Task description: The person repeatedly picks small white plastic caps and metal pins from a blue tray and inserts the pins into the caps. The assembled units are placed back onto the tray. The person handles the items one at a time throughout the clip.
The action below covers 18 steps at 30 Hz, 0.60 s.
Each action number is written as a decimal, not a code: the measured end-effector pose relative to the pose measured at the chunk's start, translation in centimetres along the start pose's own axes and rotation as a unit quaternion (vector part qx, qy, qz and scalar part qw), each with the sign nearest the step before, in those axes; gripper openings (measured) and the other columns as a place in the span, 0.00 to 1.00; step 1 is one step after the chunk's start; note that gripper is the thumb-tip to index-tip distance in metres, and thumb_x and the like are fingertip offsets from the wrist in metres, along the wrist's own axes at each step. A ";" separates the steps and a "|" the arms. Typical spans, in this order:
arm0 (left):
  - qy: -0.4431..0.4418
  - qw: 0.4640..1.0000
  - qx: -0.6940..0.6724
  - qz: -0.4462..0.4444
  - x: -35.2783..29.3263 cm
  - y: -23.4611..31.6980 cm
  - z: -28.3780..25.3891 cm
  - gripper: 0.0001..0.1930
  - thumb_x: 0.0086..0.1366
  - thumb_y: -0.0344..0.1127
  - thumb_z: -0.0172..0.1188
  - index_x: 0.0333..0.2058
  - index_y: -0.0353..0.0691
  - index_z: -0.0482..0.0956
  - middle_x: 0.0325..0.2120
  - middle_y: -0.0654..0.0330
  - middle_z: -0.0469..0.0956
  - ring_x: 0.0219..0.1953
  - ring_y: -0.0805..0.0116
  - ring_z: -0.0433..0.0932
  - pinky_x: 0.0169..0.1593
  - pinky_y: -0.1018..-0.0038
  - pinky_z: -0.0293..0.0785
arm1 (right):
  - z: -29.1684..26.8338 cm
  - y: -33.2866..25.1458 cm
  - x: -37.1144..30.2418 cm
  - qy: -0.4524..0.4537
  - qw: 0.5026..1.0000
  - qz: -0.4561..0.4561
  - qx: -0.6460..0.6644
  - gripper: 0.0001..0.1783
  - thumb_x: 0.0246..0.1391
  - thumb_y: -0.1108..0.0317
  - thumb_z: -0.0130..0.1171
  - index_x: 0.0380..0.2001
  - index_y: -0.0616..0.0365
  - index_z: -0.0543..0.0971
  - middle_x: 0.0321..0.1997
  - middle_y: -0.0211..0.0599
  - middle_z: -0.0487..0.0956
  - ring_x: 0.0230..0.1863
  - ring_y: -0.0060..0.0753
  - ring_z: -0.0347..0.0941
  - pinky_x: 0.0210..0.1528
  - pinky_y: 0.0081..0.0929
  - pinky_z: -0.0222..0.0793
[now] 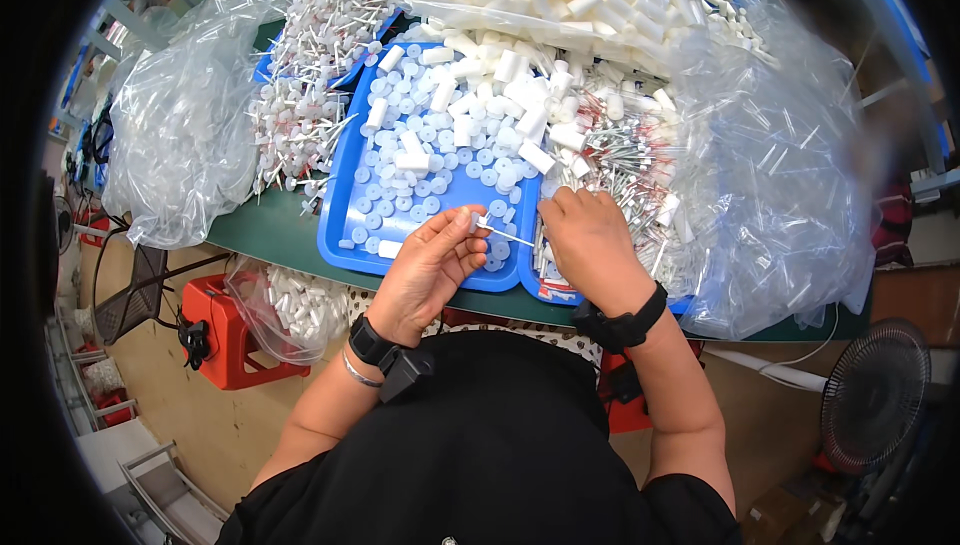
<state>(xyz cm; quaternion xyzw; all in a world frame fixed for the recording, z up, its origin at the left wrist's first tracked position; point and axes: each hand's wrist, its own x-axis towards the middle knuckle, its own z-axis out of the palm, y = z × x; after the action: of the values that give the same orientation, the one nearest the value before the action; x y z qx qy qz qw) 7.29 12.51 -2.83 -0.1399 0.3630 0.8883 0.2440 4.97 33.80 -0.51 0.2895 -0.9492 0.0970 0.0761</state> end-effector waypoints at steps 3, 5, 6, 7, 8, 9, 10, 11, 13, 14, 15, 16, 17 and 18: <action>-0.004 1.000 -0.004 -0.003 0.0 0.0 -0.1 0.15 0.68 0.40 0.58 0.48 0.36 0.75 0.34 0.63 0.78 0.35 0.77 0.76 0.42 0.79 0.76 | 0.3 0.4 -0.2 -0.035 0.997 -0.006 -0.072 0.09 0.47 0.73 0.57 0.35 0.54 0.78 0.30 0.33 0.72 0.37 0.37 0.71 0.40 0.34 0.64; -0.006 1.000 -0.007 -0.004 0.0 0.1 -0.1 0.15 0.68 0.39 0.58 0.48 0.35 0.75 0.34 0.63 0.78 0.35 0.77 0.76 0.43 0.79 0.76 | 0.2 0.5 -0.2 -0.037 0.996 -0.014 -0.077 0.08 0.47 0.73 0.57 0.33 0.53 0.77 0.29 0.32 0.71 0.36 0.35 0.70 0.40 0.33 0.64; -0.007 1.000 -0.008 -0.004 0.1 0.0 -0.2 0.15 0.68 0.39 0.58 0.48 0.35 0.75 0.34 0.63 0.78 0.35 0.77 0.76 0.43 0.79 0.76 | 0.2 0.5 -0.2 -0.038 0.996 -0.019 -0.081 0.07 0.46 0.73 0.57 0.32 0.53 0.77 0.29 0.32 0.71 0.35 0.35 0.70 0.40 0.33 0.63; -0.008 1.000 -0.010 -0.004 0.1 0.0 -0.3 0.15 0.69 0.39 0.58 0.48 0.35 0.75 0.34 0.63 0.78 0.35 0.77 0.76 0.43 0.79 0.76 | 0.1 0.6 -0.1 -0.035 0.996 -0.032 -0.076 0.07 0.46 0.74 0.57 0.31 0.53 0.77 0.29 0.32 0.70 0.35 0.35 0.70 0.40 0.33 0.63; -0.009 1.000 -0.012 -0.004 0.1 0.0 -0.3 0.15 0.69 0.39 0.58 0.48 0.35 0.75 0.34 0.62 0.78 0.35 0.77 0.76 0.43 0.79 0.76 | 0.0 0.7 0.0 -0.033 0.996 -0.046 -0.070 0.06 0.46 0.74 0.57 0.31 0.53 0.77 0.29 0.32 0.70 0.34 0.34 0.70 0.40 0.32 0.63; -0.010 1.000 -0.014 -0.005 0.1 0.0 -0.3 0.15 0.69 0.39 0.58 0.48 0.35 0.75 0.34 0.62 0.78 0.35 0.77 0.76 0.43 0.79 0.76 | -0.1 0.7 0.0 -0.030 0.996 -0.059 -0.064 0.06 0.45 0.74 0.57 0.30 0.53 0.77 0.28 0.31 0.70 0.34 0.34 0.69 0.40 0.32 0.63; -0.010 1.000 -0.015 -0.005 0.1 0.1 -0.2 0.15 0.69 0.39 0.58 0.48 0.35 0.75 0.34 0.62 0.78 0.35 0.77 0.76 0.43 0.79 0.76 | -0.3 0.8 0.0 -0.032 0.995 -0.066 -0.062 0.06 0.45 0.74 0.57 0.29 0.53 0.77 0.28 0.31 0.69 0.34 0.34 0.69 0.40 0.32 0.63; -0.011 1.000 -0.018 -0.006 0.1 0.1 -0.2 0.15 0.69 0.39 0.58 0.48 0.35 0.75 0.34 0.62 0.78 0.35 0.76 0.76 0.43 0.79 0.76 | -0.5 0.8 -0.1 -0.033 0.995 -0.073 -0.060 0.06 0.45 0.74 0.57 0.29 0.53 0.77 0.28 0.31 0.69 0.33 0.33 0.69 0.40 0.31 0.62; -0.011 1.000 -0.023 -0.008 0.1 0.0 -0.3 0.15 0.69 0.39 0.58 0.48 0.35 0.75 0.34 0.62 0.78 0.35 0.76 0.76 0.43 0.79 0.76 | -0.6 1.0 -0.2 -0.032 0.994 -0.089 -0.049 0.06 0.44 0.74 0.57 0.29 0.52 0.77 0.28 0.30 0.69 0.33 0.32 0.69 0.39 0.31 0.62; -0.010 1.000 -0.023 -0.009 0.2 -0.1 -0.4 0.15 0.69 0.39 0.58 0.48 0.35 0.75 0.34 0.62 0.78 0.35 0.76 0.76 0.43 0.78 0.76 | -0.6 1.1 -0.3 -0.031 0.994 -0.097 -0.040 0.06 0.44 0.74 0.57 0.29 0.52 0.78 0.28 0.30 0.70 0.33 0.32 0.69 0.39 0.30 0.63; -0.009 1.000 -0.022 -0.009 0.2 -0.1 -0.3 0.15 0.69 0.38 0.58 0.48 0.35 0.75 0.34 0.62 0.78 0.36 0.76 0.76 0.43 0.78 0.76 | -0.6 1.2 -0.3 -0.028 0.994 -0.103 -0.032 0.07 0.44 0.74 0.58 0.29 0.52 0.78 0.29 0.29 0.71 0.33 0.31 0.69 0.39 0.30 0.63; -0.009 1.000 -0.021 -0.010 0.2 -0.1 -0.2 0.15 0.69 0.38 0.58 0.48 0.35 0.75 0.34 0.62 0.78 0.36 0.76 0.77 0.43 0.78 0.76 | -0.6 1.3 -0.3 -0.027 0.993 -0.112 -0.029 0.07 0.44 0.74 0.58 0.29 0.52 0.78 0.30 0.29 0.72 0.33 0.31 0.69 0.39 0.30 0.63; -0.008 1.000 -0.020 -0.010 0.2 -0.1 -0.2 0.15 0.69 0.38 0.58 0.48 0.35 0.75 0.34 0.62 0.78 0.36 0.76 0.77 0.43 0.78 0.76 | -0.6 1.4 -0.3 -0.027 0.992 -0.120 -0.025 0.07 0.43 0.74 0.58 0.30 0.52 0.78 0.30 0.28 0.72 0.33 0.31 0.69 0.39 0.29 0.63; -0.008 1.000 -0.018 -0.010 0.1 -0.1 -0.1 0.15 0.69 0.39 0.58 0.48 0.35 0.75 0.34 0.62 0.78 0.36 0.76 0.77 0.43 0.78 0.76 | -0.5 1.4 -0.3 -0.026 0.991 -0.128 -0.023 0.07 0.43 0.74 0.59 0.30 0.52 0.79 0.31 0.28 0.73 0.33 0.30 0.69 0.39 0.29 0.63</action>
<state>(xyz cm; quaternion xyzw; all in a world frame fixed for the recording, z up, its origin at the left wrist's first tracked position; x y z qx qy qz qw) 7.23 12.49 -3.04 -0.1405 0.3436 0.8933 0.2534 4.46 35.24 -0.27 0.4096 -0.9078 0.0571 0.0700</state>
